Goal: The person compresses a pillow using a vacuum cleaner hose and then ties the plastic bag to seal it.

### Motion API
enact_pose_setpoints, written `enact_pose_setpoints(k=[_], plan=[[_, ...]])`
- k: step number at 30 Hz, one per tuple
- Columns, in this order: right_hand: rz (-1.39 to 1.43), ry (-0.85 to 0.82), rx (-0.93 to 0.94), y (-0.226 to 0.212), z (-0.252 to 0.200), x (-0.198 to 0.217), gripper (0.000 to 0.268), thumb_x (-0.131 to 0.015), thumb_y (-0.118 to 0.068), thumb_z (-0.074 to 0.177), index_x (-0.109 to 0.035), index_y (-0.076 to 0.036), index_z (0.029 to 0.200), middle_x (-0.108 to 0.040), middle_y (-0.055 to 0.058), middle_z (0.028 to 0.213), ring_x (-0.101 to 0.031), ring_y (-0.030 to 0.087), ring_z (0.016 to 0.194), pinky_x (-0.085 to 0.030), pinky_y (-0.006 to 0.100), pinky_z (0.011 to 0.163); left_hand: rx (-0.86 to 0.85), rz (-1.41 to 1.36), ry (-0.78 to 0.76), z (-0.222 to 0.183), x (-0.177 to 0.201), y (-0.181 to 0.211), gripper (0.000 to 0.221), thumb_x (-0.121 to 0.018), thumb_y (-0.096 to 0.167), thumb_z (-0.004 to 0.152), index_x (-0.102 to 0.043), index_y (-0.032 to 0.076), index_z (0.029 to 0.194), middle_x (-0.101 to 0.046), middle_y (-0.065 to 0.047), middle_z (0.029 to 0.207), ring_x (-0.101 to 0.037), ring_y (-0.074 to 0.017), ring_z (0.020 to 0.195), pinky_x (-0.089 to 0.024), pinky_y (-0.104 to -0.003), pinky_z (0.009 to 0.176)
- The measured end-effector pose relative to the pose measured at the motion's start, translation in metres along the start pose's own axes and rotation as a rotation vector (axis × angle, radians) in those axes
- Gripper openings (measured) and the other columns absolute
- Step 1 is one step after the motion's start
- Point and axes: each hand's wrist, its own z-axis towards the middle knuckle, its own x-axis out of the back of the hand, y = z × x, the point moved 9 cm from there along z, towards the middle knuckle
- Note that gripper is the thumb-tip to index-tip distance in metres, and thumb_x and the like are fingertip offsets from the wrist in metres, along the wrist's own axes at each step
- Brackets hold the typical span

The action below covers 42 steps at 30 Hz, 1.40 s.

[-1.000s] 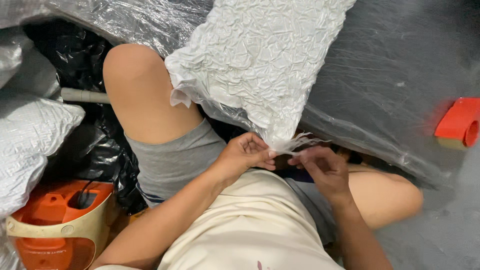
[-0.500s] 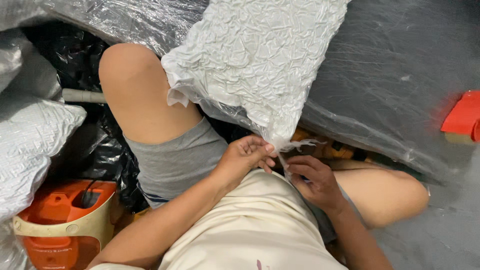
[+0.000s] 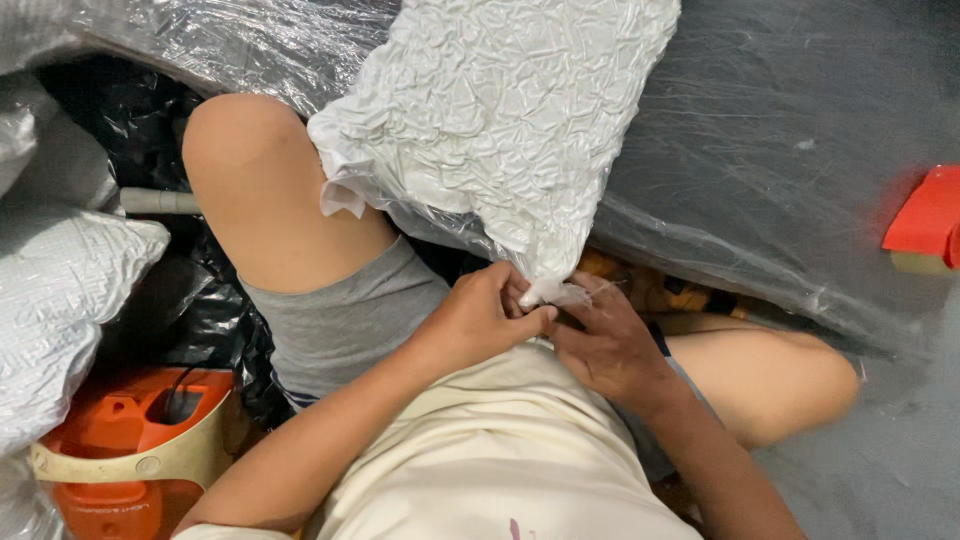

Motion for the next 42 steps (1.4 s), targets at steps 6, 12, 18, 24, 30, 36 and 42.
enact_pose_setpoints(k=[6,12,18,24,30,36,42], plan=[[-0.023,-0.055,-0.083,-0.001,-0.007,-0.005,0.015,-0.059,-0.024,0.102,-0.072,-0.020,0.108,-0.063,0.011,0.119,-0.064,0.038,0.106,-0.049,0.057,0.093,0.032,0.053,-0.003,0.007,0.001,0.003,0.037,-0.084,0.028,0.079,-0.070,-0.004,0.092,-0.075,-0.017,0.077,-0.076,-0.0290,0.071,-0.060,-0.040,0.065],[0.058,-0.046,-0.110,0.006,-0.027,-0.007,0.016,-0.060,-0.021,0.101,-0.071,-0.019,0.113,-0.056,0.014,0.147,-0.054,0.047,0.133,-0.047,0.064,0.102,0.080,-0.035,0.139,0.044,-0.027,-0.089,0.020,-0.079,0.026,0.079,-0.077,0.008,0.088,-0.074,-0.006,0.071,-0.073,-0.0204,0.067,-0.056,-0.033,0.060],[0.013,0.010,-0.089,0.015,-0.048,-0.001,0.017,-0.068,-0.017,0.095,-0.078,-0.018,0.110,-0.064,0.012,0.134,-0.065,0.039,0.119,-0.055,0.059,0.097,0.218,-0.225,0.217,0.046,-0.038,-0.111,0.013,-0.075,0.027,0.077,-0.080,0.015,0.075,-0.068,0.000,0.062,-0.063,-0.0101,0.061,-0.051,-0.027,0.057],[0.121,0.067,-0.049,0.034,-0.054,-0.013,0.024,-0.063,-0.013,0.095,-0.071,-0.018,0.118,-0.067,0.012,0.120,-0.066,0.041,0.101,-0.057,0.058,0.082,0.464,-0.457,0.187,0.026,-0.038,-0.079,0.012,-0.072,0.021,0.071,-0.076,0.011,0.069,-0.061,-0.002,0.058,-0.057,-0.0115,0.055,-0.041,-0.021,0.055],[0.078,0.002,-0.157,0.048,-0.061,-0.049,0.015,-0.060,-0.014,0.099,-0.073,-0.016,0.106,-0.068,0.006,0.112,-0.066,0.038,0.097,-0.057,0.053,0.075,0.495,-0.501,0.173,0.022,-0.037,-0.084,0.014,-0.078,0.023,0.072,-0.081,0.012,0.080,-0.066,-0.005,0.071,-0.059,-0.0143,0.072,-0.045,-0.024,0.069],[0.085,0.023,-0.189,0.044,-0.046,-0.048,0.011,-0.064,-0.012,0.099,-0.072,-0.010,0.106,-0.066,0.009,0.102,-0.066,0.038,0.093,-0.056,0.051,0.073,0.509,-0.649,0.114,0.020,-0.041,-0.074,0.021,-0.081,0.023,0.077,-0.083,0.009,0.093,-0.071,-0.004,0.079,-0.064,-0.0158,0.078,-0.051,-0.026,0.074],[0.221,0.021,-0.278,0.036,-0.035,-0.039,0.020,-0.067,-0.021,0.099,-0.074,-0.010,0.114,-0.064,0.013,0.102,-0.067,0.040,0.095,-0.054,0.052,0.077,0.476,-0.670,0.097,0.026,-0.046,-0.090,0.017,-0.081,0.020,0.078,-0.082,0.007,0.089,-0.073,-0.008,0.075,-0.068,-0.0156,0.071,-0.053,-0.024,0.067]])
